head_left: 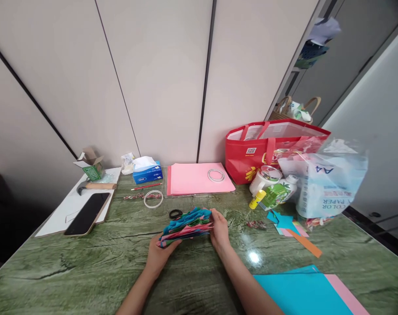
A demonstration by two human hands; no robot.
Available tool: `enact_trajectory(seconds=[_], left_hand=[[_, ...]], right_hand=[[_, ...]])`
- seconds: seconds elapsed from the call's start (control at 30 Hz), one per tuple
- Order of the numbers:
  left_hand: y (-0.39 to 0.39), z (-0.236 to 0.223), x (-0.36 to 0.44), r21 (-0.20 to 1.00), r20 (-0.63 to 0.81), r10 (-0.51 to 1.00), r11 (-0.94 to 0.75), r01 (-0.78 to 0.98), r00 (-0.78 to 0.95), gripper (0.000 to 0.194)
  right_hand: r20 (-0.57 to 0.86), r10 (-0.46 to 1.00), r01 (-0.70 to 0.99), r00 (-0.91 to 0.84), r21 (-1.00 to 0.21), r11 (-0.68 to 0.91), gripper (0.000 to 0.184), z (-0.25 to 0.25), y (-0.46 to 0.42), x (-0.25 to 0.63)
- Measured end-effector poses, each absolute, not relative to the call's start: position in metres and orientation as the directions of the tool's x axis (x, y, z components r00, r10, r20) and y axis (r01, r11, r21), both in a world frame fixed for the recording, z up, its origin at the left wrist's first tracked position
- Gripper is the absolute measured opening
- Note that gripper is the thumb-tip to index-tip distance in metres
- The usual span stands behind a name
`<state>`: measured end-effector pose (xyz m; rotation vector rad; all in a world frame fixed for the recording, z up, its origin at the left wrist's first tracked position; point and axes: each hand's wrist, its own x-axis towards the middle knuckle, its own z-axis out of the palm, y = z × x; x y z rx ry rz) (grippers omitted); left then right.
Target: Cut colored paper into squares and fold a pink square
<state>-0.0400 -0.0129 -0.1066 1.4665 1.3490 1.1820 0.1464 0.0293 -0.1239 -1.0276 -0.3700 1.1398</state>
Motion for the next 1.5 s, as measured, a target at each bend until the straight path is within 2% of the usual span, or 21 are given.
enact_trajectory(seconds=[0.1,0.17,0.2,0.27,0.33,0.4,0.47,0.57,0.8,0.93,1.07,1.2,1.3,1.4,1.5], left_hand=[[-0.013,-0.105,-0.039,0.965,0.093,0.995,-0.086,0.247,-0.02,0.021],[-0.013,-0.104,-0.038,0.968,0.086,0.996,-0.078,0.238,-0.023,0.021],[-0.013,-0.104,-0.038,0.968,0.087,0.996,-0.08,0.239,-0.023,0.021],[-0.013,-0.104,-0.038,0.963,0.095,0.995,-0.086,0.254,-0.023,0.021],[-0.013,-0.106,-0.039,0.959,0.101,0.995,-0.093,0.268,-0.014,0.021],[-0.013,-0.107,-0.04,0.954,0.107,0.994,-0.105,0.279,0.01,0.022],[-0.013,-0.109,-0.042,0.944,0.129,0.991,-0.131,0.302,0.026,0.022],[-0.012,-0.112,-0.043,0.923,0.182,0.982,-0.186,0.338,0.044,0.019],[-0.011,-0.113,-0.043,0.914,0.225,0.972,-0.233,0.332,0.062,0.024],[-0.012,-0.11,-0.041,0.931,0.188,0.98,-0.2,0.305,0.068,0.022],[-0.015,-0.104,-0.039,0.95,0.133,0.991,-0.136,0.28,0.03,0.022],[-0.014,-0.101,-0.044,0.98,0.03,0.998,-0.021,0.196,-0.046,0.024],[-0.008,-0.102,-0.054,0.994,-0.11,0.98,0.112,0.004,-0.167,0.035],[-0.003,-0.103,-0.06,0.966,-0.206,0.97,0.18,-0.187,-0.129,0.046],[-0.002,-0.1,-0.057,0.976,-0.188,0.98,0.178,-0.127,-0.071,0.044]], right_hand=[[-0.169,0.835,-0.483,0.524,-0.866,0.129,0.023,-0.111,0.029,0.156],[-0.059,0.834,-0.376,0.549,-0.908,0.183,0.022,-0.093,0.023,0.158],[0.093,0.859,-0.201,0.504,-0.954,0.221,0.023,-0.082,0.019,0.157],[0.294,0.901,0.038,0.32,-0.954,0.298,0.024,-0.06,0.01,0.151],[0.427,0.892,0.162,0.148,-0.9,0.404,0.022,-0.042,0.003,0.144],[0.478,0.878,0.218,0.013,-0.858,0.465,0.021,-0.032,0.0,0.138],[0.469,0.882,0.249,-0.037,-0.851,0.463,0.019,-0.032,0.001,0.136],[0.399,0.917,0.242,0.032,-0.893,0.38,0.018,-0.041,0.007,0.139],[0.264,0.94,0.068,0.214,-0.964,0.256,0.021,-0.058,0.015,0.151],[0.152,0.945,0.011,0.29,-0.988,0.155,0.033,-0.074,0.017,0.154],[-0.005,0.973,-0.184,0.233,-0.982,0.039,0.047,-0.089,0.016,0.148],[-0.015,0.985,-0.328,0.171,-0.944,0.042,0.051,-0.086,0.013,0.146],[0.081,0.995,-0.245,-0.057,-0.967,0.064,0.059,-0.077,0.012,0.157],[0.112,0.975,-0.103,-0.19,-0.99,0.094,0.086,-0.074,0.011,0.166],[0.103,0.98,-0.066,-0.171,-0.993,0.093,0.084,-0.079,0.007,0.162]])
